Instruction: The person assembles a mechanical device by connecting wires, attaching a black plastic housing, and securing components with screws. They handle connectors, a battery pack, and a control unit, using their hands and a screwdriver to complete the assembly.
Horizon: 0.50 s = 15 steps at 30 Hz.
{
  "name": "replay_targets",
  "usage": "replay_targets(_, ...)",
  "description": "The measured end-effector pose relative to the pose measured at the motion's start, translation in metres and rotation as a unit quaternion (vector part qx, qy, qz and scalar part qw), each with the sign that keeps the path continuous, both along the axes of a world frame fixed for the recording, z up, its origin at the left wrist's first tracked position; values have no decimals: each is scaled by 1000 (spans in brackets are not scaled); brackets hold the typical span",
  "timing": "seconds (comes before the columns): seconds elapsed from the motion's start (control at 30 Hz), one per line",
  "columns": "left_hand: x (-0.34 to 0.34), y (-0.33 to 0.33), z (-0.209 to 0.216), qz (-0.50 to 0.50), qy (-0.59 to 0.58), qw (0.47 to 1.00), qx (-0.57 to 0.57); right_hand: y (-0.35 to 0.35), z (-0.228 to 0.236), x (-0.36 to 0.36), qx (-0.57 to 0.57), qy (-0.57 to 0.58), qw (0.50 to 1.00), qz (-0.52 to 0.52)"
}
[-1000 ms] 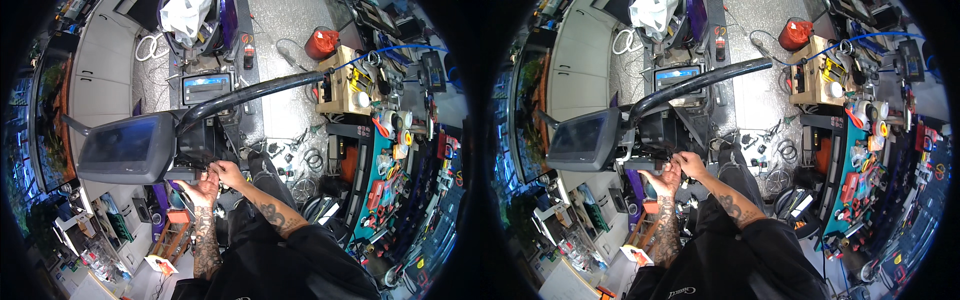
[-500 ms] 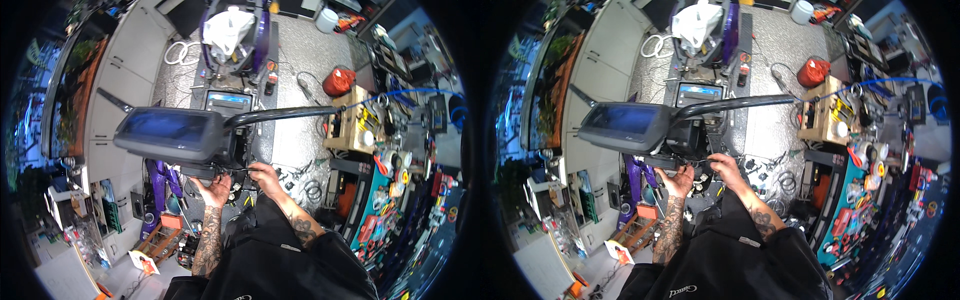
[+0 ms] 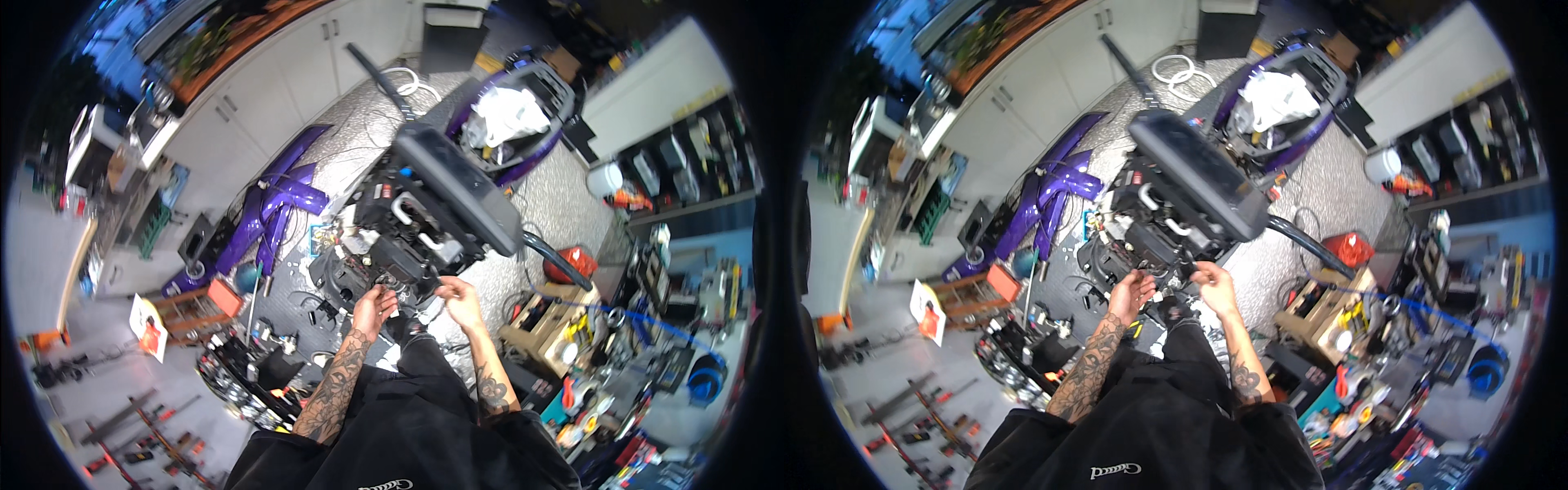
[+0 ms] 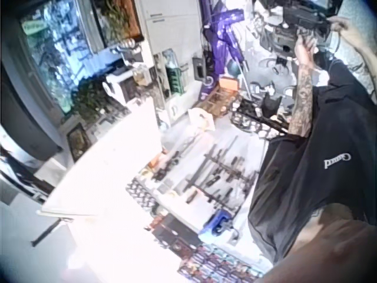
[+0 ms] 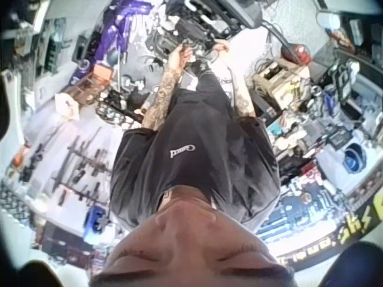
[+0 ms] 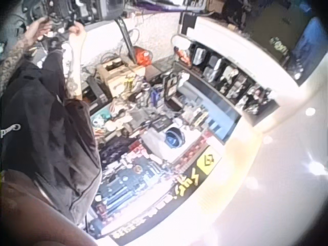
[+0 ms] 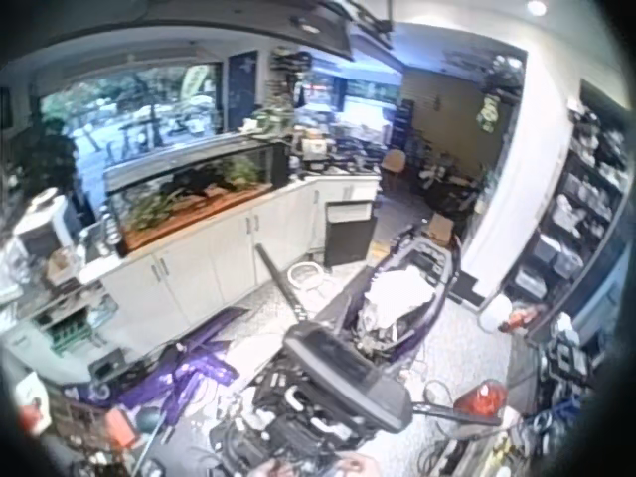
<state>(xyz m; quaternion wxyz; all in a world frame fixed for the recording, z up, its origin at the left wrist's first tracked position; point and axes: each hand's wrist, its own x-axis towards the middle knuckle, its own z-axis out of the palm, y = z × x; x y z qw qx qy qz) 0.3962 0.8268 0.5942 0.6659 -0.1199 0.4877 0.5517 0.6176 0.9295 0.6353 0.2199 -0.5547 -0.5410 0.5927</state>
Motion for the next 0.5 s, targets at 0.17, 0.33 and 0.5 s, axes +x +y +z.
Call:
replay_targets(0.17,42,-7,-40,-83,94,988,88,10,51,9,-66,35,978,-197)
replay_targets(0.33,93,-6,-14,-237,133,940,208,27,28,31,-59,235,921,-305)
replay_targets(0.5,102,-21,22,-145,96,956,235,-8,64,67,226,-188,940,-172)
